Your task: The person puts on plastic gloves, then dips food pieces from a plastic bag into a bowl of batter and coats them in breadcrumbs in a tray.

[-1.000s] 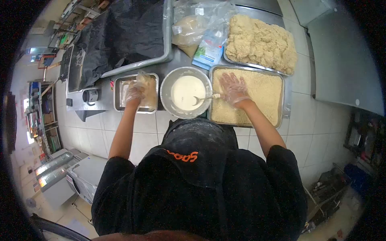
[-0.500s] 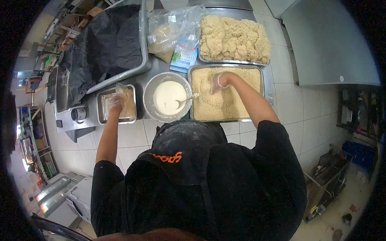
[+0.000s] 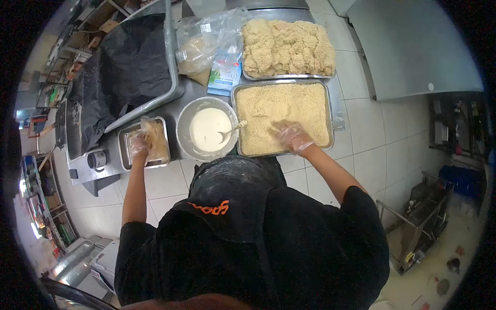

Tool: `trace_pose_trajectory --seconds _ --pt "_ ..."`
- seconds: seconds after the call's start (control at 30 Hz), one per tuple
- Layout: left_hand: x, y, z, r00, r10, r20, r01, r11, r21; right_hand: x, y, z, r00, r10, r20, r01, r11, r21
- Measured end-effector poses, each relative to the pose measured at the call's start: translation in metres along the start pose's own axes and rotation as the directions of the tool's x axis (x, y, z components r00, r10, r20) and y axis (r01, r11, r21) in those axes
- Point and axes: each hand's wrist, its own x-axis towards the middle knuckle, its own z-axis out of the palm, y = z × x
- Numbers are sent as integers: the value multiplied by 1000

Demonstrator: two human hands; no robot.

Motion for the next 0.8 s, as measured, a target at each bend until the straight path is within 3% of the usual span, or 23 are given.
trace_pose_trajectory --seconds 0.03,0.07,0.1,0.13,0.17,0.2,0.23,0.27,0.33,0.37,0.4,0.43,0.47,0.5,0.53,0.57,0.6,0.67,0.73,0.77,0.8 --pt "-3 -5 -1 996 -85 21 86 994 -69 -8 5 1 1000 8 6 -8 1000 -1" --pt "-11 5 -22 985 -169 43 173 976 -135 -17 16 1 987 158 42 -160 985 64" --pt "-29 34 -91 931 -308 194 352 898 -263 -19 25 2 953 292 81 -301 945 128" --pt "-35 30 -97 959 -261 108 282 894 -348 -7 24 -41 777 522 352 -629 620 469" --pt "-33 11 -82 960 -258 109 280 893 -352 -13 26 -24 774 526 351 -632 620 465" --pt "-26 -17 -58 989 -148 -21 125 895 -429 -21 29 8 731 676 89 -673 694 256" --pt "-22 -31 -43 986 -44 -158 -38 874 -484 -24 32 30 707 705 -58 -693 707 140" --pt "-32 -9 -70 981 -130 -142 41 861 -506 -26 35 51 666 718 -203 -729 684 30" --pt "-36 3 -85 981 -147 -129 40 796 -604 -13 51 68 606 791 84 -787 580 211" --pt "-37 4 -87 979 -161 -123 33 727 -686 -9 50 55 608 789 82 -785 584 206" --pt "-29 -16 -66 972 -31 -231 -86 874 -479 0 47 23 538 817 207 -796 411 444" --pt "-32 -11 -70 971 -38 -235 -82 873 -481 8 45 -5 487 803 344 -755 188 629" --pt "-40 2 -81 979 -184 -85 31 548 -836 13 44 -23 492 801 342 -753 194 629" --pt "-46 14 -91 964 -242 114 139 91 -986 17 43 -37 603 748 276 -668 286 687" --pt "-51 22 -99 963 -245 115 141 90 -986 21 42 -47 701 683 204 -571 368 734" --pt "-56 30 -107 969 -205 141 149 21 -989 27 41 -52 702 681 207 -573 368 732" --pt "-59 38 -110 974 -161 162 156 -49 -987 37 43 -56 762 613 208 -536 416 735" --pt "-68 57 -108 987 -112 119 115 -46 -992 59 41 -56 818 537 207 -492 466 735" --pt "-73 66 -99 993 -36 113 112 -32 -993 87 33 -40 844 451 289 -531 633 564" --pt "-76 71 -93 993 -40 108 106 -32 -994 94 18 -27 848 448 284 -525 637 565" --pt "-80 79 -87 991 -25 135 134 -54 -990 94 -4 -11 852 480 209 -523 784 333"
